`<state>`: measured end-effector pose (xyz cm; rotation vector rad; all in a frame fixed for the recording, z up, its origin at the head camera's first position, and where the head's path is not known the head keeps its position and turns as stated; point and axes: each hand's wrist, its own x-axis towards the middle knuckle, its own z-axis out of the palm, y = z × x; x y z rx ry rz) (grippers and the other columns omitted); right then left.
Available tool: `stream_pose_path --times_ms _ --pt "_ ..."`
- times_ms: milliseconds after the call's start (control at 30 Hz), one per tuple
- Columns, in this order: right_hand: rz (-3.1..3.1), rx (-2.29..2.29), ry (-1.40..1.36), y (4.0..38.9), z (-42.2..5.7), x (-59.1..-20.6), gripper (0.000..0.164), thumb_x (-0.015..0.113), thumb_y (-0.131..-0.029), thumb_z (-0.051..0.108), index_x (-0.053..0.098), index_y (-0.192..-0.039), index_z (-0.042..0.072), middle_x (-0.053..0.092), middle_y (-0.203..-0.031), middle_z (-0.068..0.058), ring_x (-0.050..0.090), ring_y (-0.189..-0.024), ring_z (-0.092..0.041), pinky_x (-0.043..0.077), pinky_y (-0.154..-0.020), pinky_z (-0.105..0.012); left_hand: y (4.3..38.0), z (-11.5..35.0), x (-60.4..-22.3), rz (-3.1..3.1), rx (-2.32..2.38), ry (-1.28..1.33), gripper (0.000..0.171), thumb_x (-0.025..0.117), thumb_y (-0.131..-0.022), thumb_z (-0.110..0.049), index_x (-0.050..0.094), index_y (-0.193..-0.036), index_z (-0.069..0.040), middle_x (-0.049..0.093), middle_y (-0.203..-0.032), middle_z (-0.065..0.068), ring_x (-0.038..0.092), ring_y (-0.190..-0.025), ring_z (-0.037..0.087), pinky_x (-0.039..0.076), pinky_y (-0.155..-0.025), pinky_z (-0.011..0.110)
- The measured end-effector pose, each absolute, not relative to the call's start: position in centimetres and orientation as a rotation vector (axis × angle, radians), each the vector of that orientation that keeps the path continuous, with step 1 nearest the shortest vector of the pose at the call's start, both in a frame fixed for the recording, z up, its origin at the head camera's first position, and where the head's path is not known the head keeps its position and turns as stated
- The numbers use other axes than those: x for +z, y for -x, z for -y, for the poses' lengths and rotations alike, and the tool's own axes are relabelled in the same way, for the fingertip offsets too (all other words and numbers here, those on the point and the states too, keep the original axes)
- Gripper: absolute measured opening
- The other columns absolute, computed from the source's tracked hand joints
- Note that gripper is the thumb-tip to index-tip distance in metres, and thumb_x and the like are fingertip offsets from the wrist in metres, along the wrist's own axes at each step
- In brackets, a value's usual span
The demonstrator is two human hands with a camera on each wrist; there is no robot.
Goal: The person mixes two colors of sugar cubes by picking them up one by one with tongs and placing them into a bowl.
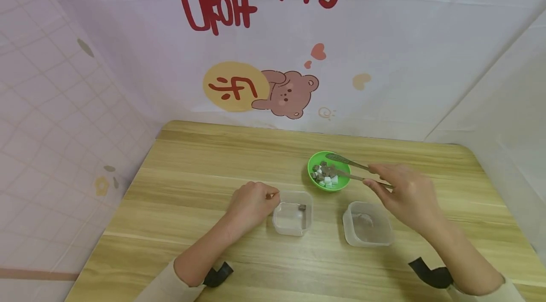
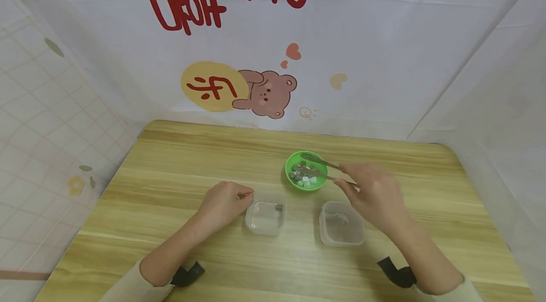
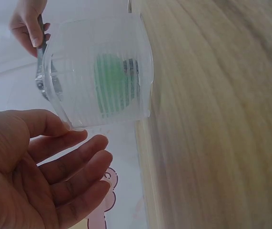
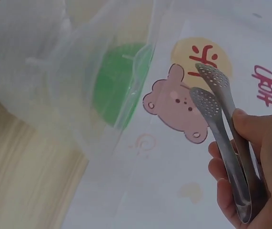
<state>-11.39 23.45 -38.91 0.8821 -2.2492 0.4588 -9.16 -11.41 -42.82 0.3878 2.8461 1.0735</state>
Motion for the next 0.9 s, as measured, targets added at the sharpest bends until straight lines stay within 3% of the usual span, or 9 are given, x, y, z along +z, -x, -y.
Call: stream_pose_path --times_ms 333,567,733,900 --pt "2.316 0.408 -1.069 10.1 -21.8 -37.9 0.053 0.046 -0.112 0.044 0.072 -0.121 -0.001 0.073 -0.106 -0.005 0.069 -0.075 -0.018 0.054 -0.057 -0.033 9.2 11.4 -42.8 -2.857 1.057 -0.395 0.047 0.060 -0.096 -0.016 0.037 -0.056 -0.025 0.022 -0.050 -0.018 0.022 -0.048 0.002 0.018 -0.045 0.024" --pt "2.293 0.308 -1.207 9.5 -20.3 -37.3 0.049 0.044 -0.113 0.041 0.075 -0.110 0.002 0.072 -0.099 -0.002 0.070 -0.072 -0.014 0.056 -0.057 -0.031 9.1 11.3 -42.9 -2.838 1.080 -0.393 0.046 0.061 -0.096 -0.015 0.040 -0.056 -0.025 0.023 -0.050 -0.017 0.022 -0.046 0.001 0.018 -0.044 0.023" --pt "2.256 0.216 -1.298 9.6 -19.1 -37.1 0.050 0.038 -0.113 0.038 0.075 -0.104 0.005 0.070 -0.088 0.001 0.064 -0.067 -0.010 0.051 -0.050 -0.025 9.1 11.4 -43.0 -2.831 1.090 -0.385 0.035 0.061 -0.097 -0.017 0.065 -0.062 -0.021 0.028 -0.049 -0.017 0.024 -0.045 0.001 0.020 -0.043 0.023" --pt "2.204 0.107 -1.405 9.8 -17.9 -36.9 0.049 0.033 -0.112 0.033 0.067 -0.089 0.008 0.056 -0.074 0.006 0.048 -0.058 -0.004 0.036 -0.044 -0.017 9.2 11.4 -43.0 -2.837 1.088 -0.385 0.040 0.060 -0.096 -0.017 0.056 -0.057 -0.024 0.025 -0.049 -0.018 0.023 -0.045 0.001 0.019 -0.043 0.024"
